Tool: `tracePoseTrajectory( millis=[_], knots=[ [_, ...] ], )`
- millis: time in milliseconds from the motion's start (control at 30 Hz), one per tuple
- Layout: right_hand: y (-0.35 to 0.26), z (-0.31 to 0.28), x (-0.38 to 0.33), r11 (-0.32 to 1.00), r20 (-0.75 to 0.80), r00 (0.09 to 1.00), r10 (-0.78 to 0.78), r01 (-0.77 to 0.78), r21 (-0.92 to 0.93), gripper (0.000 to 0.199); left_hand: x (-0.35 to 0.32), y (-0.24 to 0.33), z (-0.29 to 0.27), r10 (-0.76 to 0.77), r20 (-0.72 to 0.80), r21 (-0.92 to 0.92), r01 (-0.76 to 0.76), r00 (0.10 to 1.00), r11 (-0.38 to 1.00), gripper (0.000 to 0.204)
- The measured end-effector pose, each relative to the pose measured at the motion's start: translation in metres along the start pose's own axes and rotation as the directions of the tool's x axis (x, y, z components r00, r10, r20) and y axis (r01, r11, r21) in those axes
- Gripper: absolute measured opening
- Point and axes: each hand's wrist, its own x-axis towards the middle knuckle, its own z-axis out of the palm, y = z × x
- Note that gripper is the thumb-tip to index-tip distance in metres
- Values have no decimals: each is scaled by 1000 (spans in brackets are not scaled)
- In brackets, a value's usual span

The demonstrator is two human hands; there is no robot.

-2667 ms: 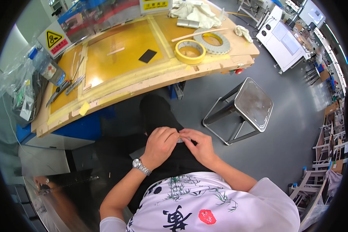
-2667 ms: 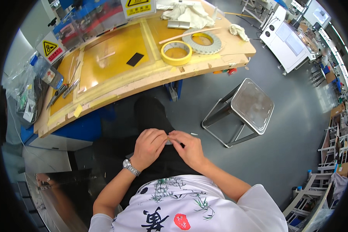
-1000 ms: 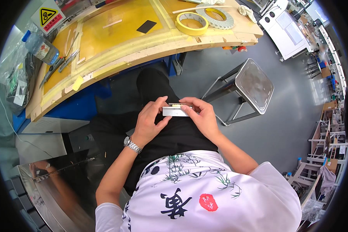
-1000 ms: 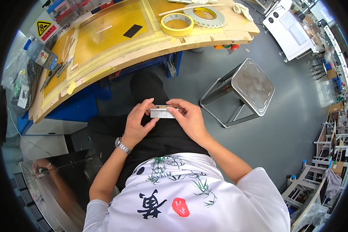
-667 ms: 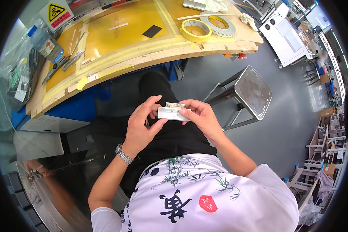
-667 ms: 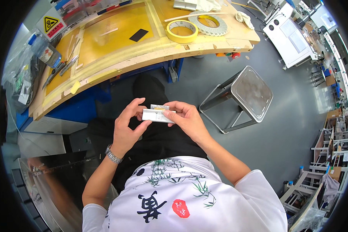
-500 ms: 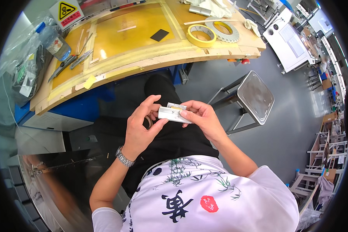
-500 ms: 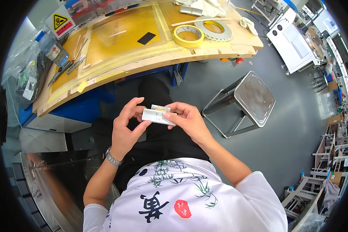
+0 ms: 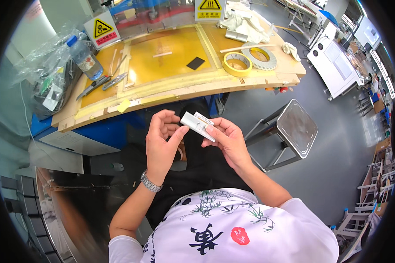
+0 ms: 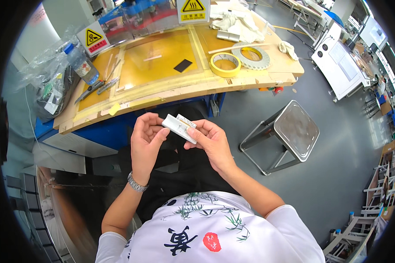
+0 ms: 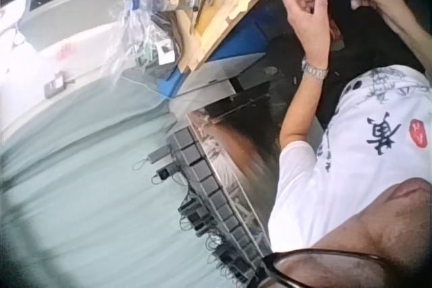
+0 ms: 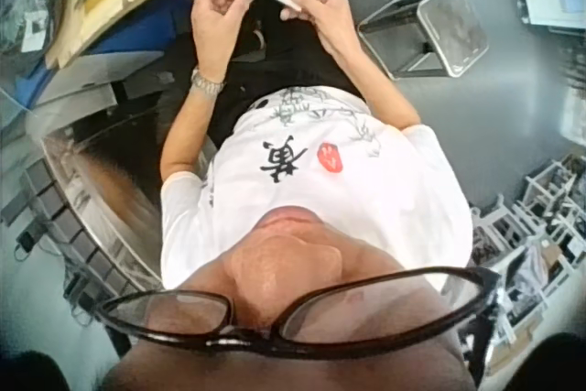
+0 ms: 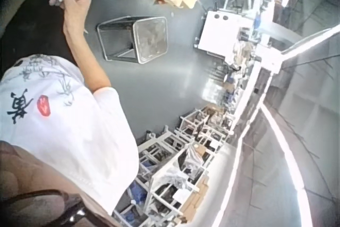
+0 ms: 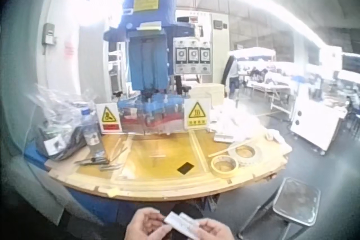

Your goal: The recorder peels double-sided adhesive tape and applies it to a small metal component, then attaches it to a leather strip.

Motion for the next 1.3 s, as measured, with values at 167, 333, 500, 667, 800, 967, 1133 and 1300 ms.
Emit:
tracePoseTrajectory(
  millis=[167, 333, 500, 667, 800, 967, 1133, 1300],
  knots=[
    [4, 27, 22, 984, -44, 984, -171, 173, 46, 31, 7, 17, 2, 102, 17, 307, -103, 995, 946, 18],
    [18, 51, 43, 937, -39, 938, -345, 347, 43, 31, 29, 21, 15, 106, 11, 259, -105, 994, 960, 17],
    [5, 64, 50, 938, 51, 943, -330, 322, 126, 46, 77, 50, -9, 159, 88, 641, -178, 983, 746, 17],
    [-3, 35, 45, 910, 145, 941, -307, 335, -245, 44, 160, 65, -38, 413, 444, 811, -552, 795, 192, 18],
    [-28, 19, 53, 536, 287, 808, -515, 565, -628, 32, 203, 56, -50, 234, 600, 789, -614, 765, -15, 16],
    [-60, 12, 96, 69, 514, 579, -632, 704, -707, 38, 216, 35, -55, 184, 609, 768, -632, 771, 105, 17],
    [-79, 21, 152, -89, 627, 549, -552, 709, -700, 43, 214, 31, -57, 281, 594, 736, -650, 754, 188, 14],
    [-81, 32, 186, -142, 661, 533, -528, 712, -688, 47, 211, 27, -62, 336, 593, 691, -677, 731, 253, 16]
  ],
)
